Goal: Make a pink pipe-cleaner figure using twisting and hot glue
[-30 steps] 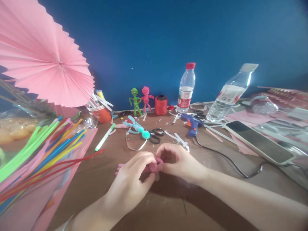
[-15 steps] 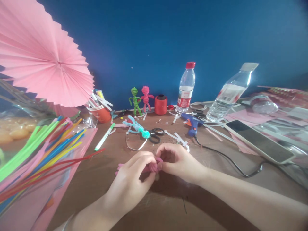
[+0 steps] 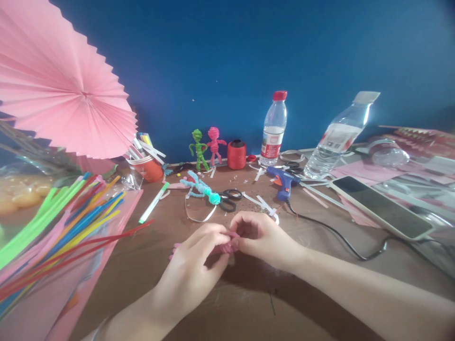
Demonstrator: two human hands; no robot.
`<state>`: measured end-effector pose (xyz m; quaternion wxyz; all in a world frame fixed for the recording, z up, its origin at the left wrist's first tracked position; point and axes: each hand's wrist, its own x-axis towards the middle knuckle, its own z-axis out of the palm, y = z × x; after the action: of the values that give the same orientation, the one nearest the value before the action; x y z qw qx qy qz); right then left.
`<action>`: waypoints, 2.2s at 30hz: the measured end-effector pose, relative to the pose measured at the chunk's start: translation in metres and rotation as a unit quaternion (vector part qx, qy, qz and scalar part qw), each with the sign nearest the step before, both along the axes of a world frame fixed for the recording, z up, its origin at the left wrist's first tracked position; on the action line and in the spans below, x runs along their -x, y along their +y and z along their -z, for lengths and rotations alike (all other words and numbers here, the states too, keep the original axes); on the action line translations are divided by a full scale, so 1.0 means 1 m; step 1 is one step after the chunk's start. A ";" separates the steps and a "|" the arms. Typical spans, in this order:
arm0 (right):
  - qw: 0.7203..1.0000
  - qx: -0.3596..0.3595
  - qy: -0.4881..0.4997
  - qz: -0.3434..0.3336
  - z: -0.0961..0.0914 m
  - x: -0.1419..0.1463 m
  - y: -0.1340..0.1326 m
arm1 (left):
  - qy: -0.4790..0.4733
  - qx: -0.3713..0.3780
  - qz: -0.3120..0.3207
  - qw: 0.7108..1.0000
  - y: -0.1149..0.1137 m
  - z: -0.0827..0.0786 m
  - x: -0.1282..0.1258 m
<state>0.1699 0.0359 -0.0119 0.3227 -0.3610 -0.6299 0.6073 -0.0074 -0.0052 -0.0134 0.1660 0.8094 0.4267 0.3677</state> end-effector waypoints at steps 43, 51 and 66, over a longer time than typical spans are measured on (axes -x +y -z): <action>0.999 -0.005 0.051 -0.011 -0.007 0.000 -0.009 | 0.004 -0.097 0.012 0.995 -0.002 -0.006 0.003; 0.990 0.075 0.114 -0.019 -0.007 0.000 -0.005 | 0.015 -0.085 -0.002 0.996 -0.001 -0.008 0.002; 0.983 0.113 0.141 -0.020 -0.004 0.000 -0.002 | -0.012 -0.056 0.000 0.998 0.000 -0.008 0.001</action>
<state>0.1696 0.0335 -0.0081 0.3530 -0.2936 -0.5126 0.7256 -0.0081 -0.0056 -0.0056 0.1256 0.8131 0.4035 0.4004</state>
